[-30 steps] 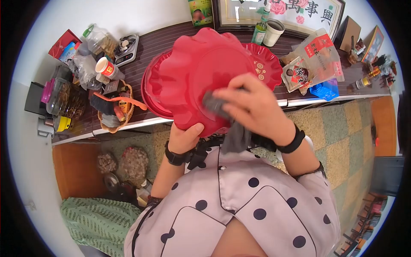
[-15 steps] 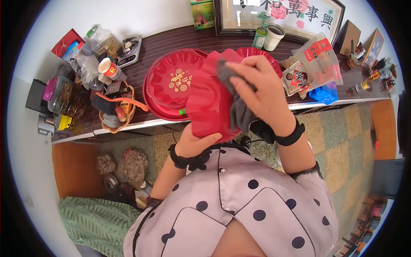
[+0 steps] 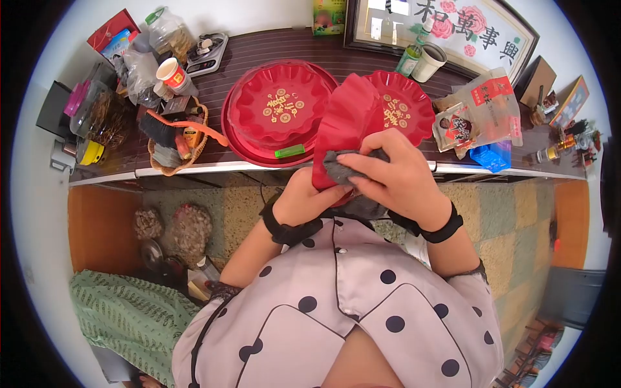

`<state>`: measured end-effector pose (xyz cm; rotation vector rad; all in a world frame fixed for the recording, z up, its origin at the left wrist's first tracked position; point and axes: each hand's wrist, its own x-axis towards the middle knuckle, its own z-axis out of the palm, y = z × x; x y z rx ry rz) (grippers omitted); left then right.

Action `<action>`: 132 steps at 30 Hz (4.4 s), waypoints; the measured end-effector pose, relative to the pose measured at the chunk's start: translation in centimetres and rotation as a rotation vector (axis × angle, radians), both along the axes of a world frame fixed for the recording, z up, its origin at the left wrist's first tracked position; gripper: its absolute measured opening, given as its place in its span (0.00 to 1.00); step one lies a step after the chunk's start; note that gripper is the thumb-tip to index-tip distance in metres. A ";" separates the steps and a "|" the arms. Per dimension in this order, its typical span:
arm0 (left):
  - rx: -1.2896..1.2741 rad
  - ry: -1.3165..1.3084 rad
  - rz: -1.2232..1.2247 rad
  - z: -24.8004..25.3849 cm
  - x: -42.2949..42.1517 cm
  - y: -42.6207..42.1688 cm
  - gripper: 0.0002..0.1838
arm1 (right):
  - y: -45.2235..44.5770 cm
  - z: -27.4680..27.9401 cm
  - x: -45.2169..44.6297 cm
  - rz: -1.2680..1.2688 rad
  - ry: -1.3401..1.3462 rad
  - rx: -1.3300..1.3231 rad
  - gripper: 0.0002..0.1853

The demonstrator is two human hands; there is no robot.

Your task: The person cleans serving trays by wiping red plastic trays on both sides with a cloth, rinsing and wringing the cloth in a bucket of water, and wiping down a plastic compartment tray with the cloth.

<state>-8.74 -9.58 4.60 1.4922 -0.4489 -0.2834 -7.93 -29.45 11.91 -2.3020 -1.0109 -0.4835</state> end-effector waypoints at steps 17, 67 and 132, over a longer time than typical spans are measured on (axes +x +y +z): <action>0.229 -0.235 -0.008 1.1 0.1 -0.1 0.08 | 2.6 3.0 1.0 -0.049 -0.071 0.026 0.16; 0.127 -0.462 0.059 0.4 1.3 -1.1 0.17 | 3.0 2.3 0.7 0.033 -0.069 -0.091 0.14; -1.384 0.354 -0.058 0.5 3.4 3.7 0.27 | 0.6 0.2 0.4 -0.188 -0.115 0.254 0.20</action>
